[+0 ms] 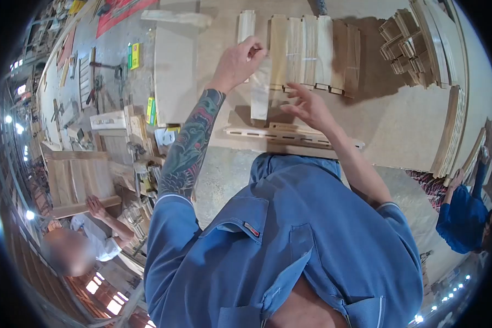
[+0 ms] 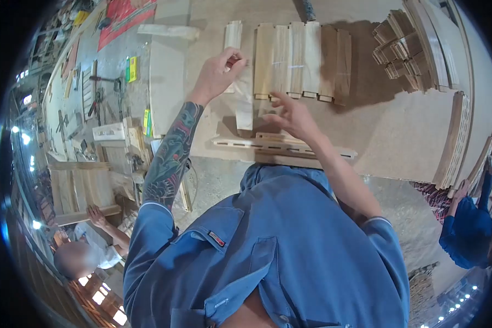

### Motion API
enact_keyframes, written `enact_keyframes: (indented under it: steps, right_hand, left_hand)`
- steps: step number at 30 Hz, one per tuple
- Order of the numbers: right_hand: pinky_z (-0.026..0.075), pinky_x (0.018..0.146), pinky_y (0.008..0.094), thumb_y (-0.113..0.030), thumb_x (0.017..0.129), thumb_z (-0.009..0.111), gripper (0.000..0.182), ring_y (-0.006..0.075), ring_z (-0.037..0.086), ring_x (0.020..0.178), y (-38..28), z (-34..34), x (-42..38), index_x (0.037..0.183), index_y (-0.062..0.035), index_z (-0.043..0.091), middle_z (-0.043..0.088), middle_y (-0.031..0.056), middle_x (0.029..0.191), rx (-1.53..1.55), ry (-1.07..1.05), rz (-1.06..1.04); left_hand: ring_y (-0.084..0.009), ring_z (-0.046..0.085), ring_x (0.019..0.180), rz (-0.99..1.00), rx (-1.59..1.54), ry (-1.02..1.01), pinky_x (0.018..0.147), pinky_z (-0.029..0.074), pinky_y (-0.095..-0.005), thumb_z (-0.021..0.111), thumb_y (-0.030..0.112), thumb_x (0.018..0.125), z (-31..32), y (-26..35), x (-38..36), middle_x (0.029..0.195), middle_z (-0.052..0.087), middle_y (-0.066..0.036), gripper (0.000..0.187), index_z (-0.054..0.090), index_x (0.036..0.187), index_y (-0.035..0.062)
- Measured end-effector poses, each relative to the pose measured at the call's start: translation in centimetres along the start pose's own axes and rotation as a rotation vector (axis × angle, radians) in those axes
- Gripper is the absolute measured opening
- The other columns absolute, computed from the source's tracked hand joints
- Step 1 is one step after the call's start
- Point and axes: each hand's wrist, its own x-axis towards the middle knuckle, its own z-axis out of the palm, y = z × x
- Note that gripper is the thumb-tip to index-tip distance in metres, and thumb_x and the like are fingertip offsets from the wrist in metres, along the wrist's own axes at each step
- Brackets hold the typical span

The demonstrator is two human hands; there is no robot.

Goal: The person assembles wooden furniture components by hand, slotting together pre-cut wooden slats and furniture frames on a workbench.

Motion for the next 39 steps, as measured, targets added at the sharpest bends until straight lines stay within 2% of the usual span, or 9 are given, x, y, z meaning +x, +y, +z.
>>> enact_keyframes:
  steps: [1,4,6,8,12,25,28,34,39]
  right_hand:
    - [0.054,0.075,0.0352,-0.030,0.083,0.078,0.047,0.0216,0.067,0.086,-0.6,1.4,0.6,0.120,-0.0039,0.064,0.071,0.0132,0.101,0.071,-0.071,0.003]
    - [0.052,0.070,0.0324,-0.030,0.082,0.080,0.045,0.0163,0.063,0.077,0.4,6.1,3.2,0.114,-0.0016,0.067,0.071,0.0090,0.089,0.184,-0.355,-0.006]
    - [0.051,0.067,0.0318,-0.027,0.081,0.081,0.037,0.0138,0.059,0.071,-1.6,7.8,2.5,0.107,-0.0015,0.070,0.068,0.0029,0.082,0.230,-0.265,-0.175]
    - [0.050,0.065,0.0314,-0.027,0.082,0.079,0.035,0.0154,0.057,0.066,-6.4,7.3,0.7,0.104,-0.0013,0.070,0.067,0.0041,0.077,-0.114,-0.281,-0.044]
    - [0.050,0.064,0.0388,-0.034,0.083,0.076,0.037,0.0251,0.065,0.066,-6.5,10.3,0.0,0.097,0.0001,0.070,0.070,0.0166,0.076,-0.127,-0.184,-0.429]
    - [0.050,0.062,0.0442,-0.029,0.086,0.073,0.026,0.0389,0.064,0.069,-7.8,13.6,-1.8,0.096,-0.0047,0.070,0.068,0.0189,0.077,-0.408,-0.148,-0.426]
    - [0.051,0.062,0.0446,-0.026,0.085,0.073,0.023,0.0388,0.065,0.072,-6.4,14.1,-1.3,0.100,-0.0082,0.070,0.068,0.0181,0.081,-0.185,-0.082,-0.535]
    - [0.054,0.070,0.0441,-0.015,0.080,0.073,0.036,0.0355,0.067,0.084,-6.7,13.9,-3.2,0.116,-0.0166,0.067,0.068,0.0139,0.089,-0.343,0.042,-0.697]
    - [0.054,0.078,0.0456,-0.022,0.084,0.066,0.047,0.0365,0.066,0.093,-6.7,10.0,-1.5,0.131,-0.0201,0.059,0.069,0.0156,0.095,-0.415,-0.413,-0.494]
  left_hand:
    - [-0.0092,0.066,0.078,-0.044,-0.143,-0.025,0.069,0.050,-0.0249,0.065,0.022,0.094,-0.7,1.8,-1.5,0.086,0.072,-0.003,0.021,0.064,0.108,0.0054]
    - [-0.0053,0.064,0.085,0.015,-0.359,-0.083,0.075,0.051,-0.0233,0.067,0.018,0.094,-2.8,4.4,-5.5,0.091,0.073,-0.001,0.021,0.067,0.109,0.0023]
    - [-0.0058,0.064,0.087,0.094,-0.338,0.006,0.077,0.051,-0.0230,0.068,0.018,0.095,-4.5,5.1,-8.2,0.093,0.073,-0.001,0.022,0.069,0.109,0.0016]
    - [-0.0063,0.064,0.088,0.170,-0.326,0.085,0.080,0.051,-0.0227,0.068,0.018,0.095,-5.8,5.6,-11.2,0.095,0.073,-0.001,0.023,0.071,0.109,0.0009]
    - [-0.0078,0.065,0.090,0.157,-0.450,0.184,0.080,0.052,-0.0233,0.067,0.018,0.095,-6.9,4.8,-15.4,0.097,0.074,-0.003,0.023,0.073,0.108,0.0003]
    - [-0.0097,0.066,0.084,0.126,-0.561,0.387,0.076,0.052,-0.0240,0.069,0.010,0.093,-7.0,3.1,-21.7,0.093,0.074,-0.006,0.017,0.073,0.105,-0.0014]
    - [-0.0130,0.069,0.084,0.290,-0.289,0.343,0.074,0.054,-0.0260,0.067,0.006,0.093,-6.3,3.5,-22.2,0.091,0.074,-0.008,0.013,0.072,0.101,-0.0016]
    - [-0.0198,0.071,0.076,0.201,-0.462,0.398,0.067,0.054,-0.0281,0.069,0.000,0.086,-5.0,3.0,-24.2,0.086,0.073,-0.010,0.009,0.073,0.094,0.0015]
    - [-0.0240,0.070,0.090,0.149,-0.481,0.393,0.078,0.054,-0.0325,0.072,-0.001,0.082,-5.5,3.5,-24.7,0.096,0.073,-0.012,0.017,0.072,0.098,0.0005]
